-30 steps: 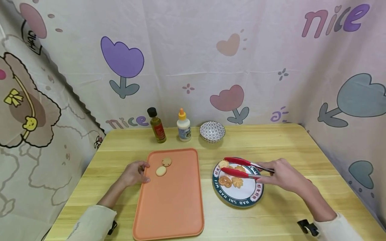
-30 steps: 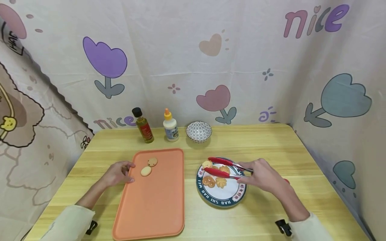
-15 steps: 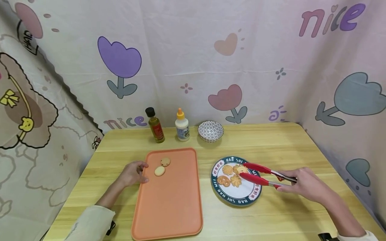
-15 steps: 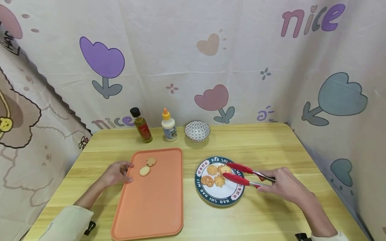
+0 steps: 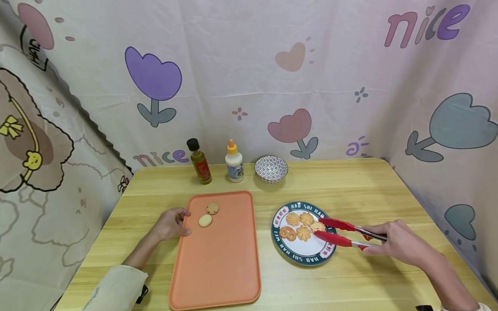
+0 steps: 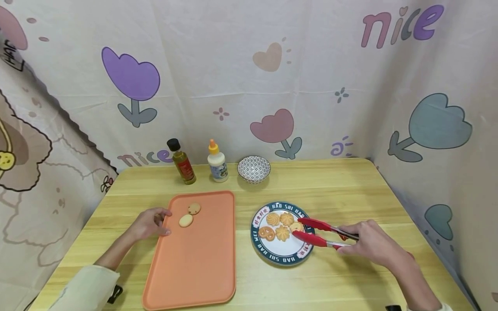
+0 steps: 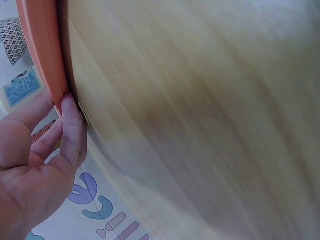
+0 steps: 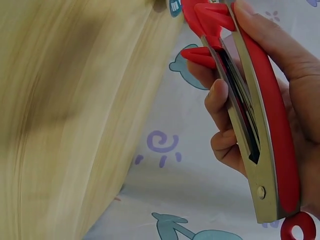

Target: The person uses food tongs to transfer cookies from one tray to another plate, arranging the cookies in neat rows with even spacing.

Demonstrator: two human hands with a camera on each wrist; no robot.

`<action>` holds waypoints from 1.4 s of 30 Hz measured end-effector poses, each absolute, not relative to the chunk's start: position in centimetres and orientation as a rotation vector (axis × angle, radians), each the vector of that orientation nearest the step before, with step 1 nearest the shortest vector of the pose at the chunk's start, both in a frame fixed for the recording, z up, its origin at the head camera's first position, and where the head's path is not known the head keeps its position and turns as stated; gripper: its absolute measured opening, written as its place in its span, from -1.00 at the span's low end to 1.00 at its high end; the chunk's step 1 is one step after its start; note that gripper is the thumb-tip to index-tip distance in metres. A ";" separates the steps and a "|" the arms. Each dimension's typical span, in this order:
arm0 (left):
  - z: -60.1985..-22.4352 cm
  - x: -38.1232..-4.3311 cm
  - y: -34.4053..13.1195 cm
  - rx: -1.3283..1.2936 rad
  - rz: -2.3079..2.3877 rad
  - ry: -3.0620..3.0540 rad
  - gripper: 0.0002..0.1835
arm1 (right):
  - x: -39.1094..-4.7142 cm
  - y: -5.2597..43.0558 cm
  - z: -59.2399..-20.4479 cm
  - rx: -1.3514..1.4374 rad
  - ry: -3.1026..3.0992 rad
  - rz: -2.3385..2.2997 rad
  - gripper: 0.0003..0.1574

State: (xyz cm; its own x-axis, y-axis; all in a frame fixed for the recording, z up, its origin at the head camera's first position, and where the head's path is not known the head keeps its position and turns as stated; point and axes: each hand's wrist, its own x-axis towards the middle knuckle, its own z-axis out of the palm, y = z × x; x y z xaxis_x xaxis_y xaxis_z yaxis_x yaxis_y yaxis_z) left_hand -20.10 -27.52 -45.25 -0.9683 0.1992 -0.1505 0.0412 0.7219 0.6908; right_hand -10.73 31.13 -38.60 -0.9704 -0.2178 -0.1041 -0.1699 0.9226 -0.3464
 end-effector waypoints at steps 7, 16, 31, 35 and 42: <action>-45.1 -20.0 -27.5 0.191 1.080 2.703 -0.44 | -10.9 31.1 -38.8 -0.287 2.927 -0.481 -0.16; -45.3 -20.2 -27.5 0.188 1.090 2.700 -0.44 | -11.0 30.9 -38.0 -0.257 2.905 -0.462 -0.07; -45.2 -20.0 -27.6 0.189 1.088 2.709 -0.44 | -13.9 26.8 -38.1 -0.348 2.995 -0.504 -0.01; -45.3 -20.0 -27.6 0.183 1.099 2.708 -0.45 | -15.1 24.6 -38.2 -0.391 2.964 -0.548 0.01; -45.3 -20.0 -27.6 0.195 1.108 2.707 -0.45 | -17.1 20.4 -38.0 -0.496 2.940 -0.553 0.00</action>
State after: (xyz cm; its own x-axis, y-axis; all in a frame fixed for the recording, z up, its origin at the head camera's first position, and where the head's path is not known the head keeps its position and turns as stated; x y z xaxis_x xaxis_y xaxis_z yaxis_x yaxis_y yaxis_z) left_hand -19.98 -27.59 -45.30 -0.9692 0.2002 -0.1434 0.0422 0.7088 0.7042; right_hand -17.06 20.36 -38.03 -0.9406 -0.3362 -0.0464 -0.2964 0.8803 -0.3706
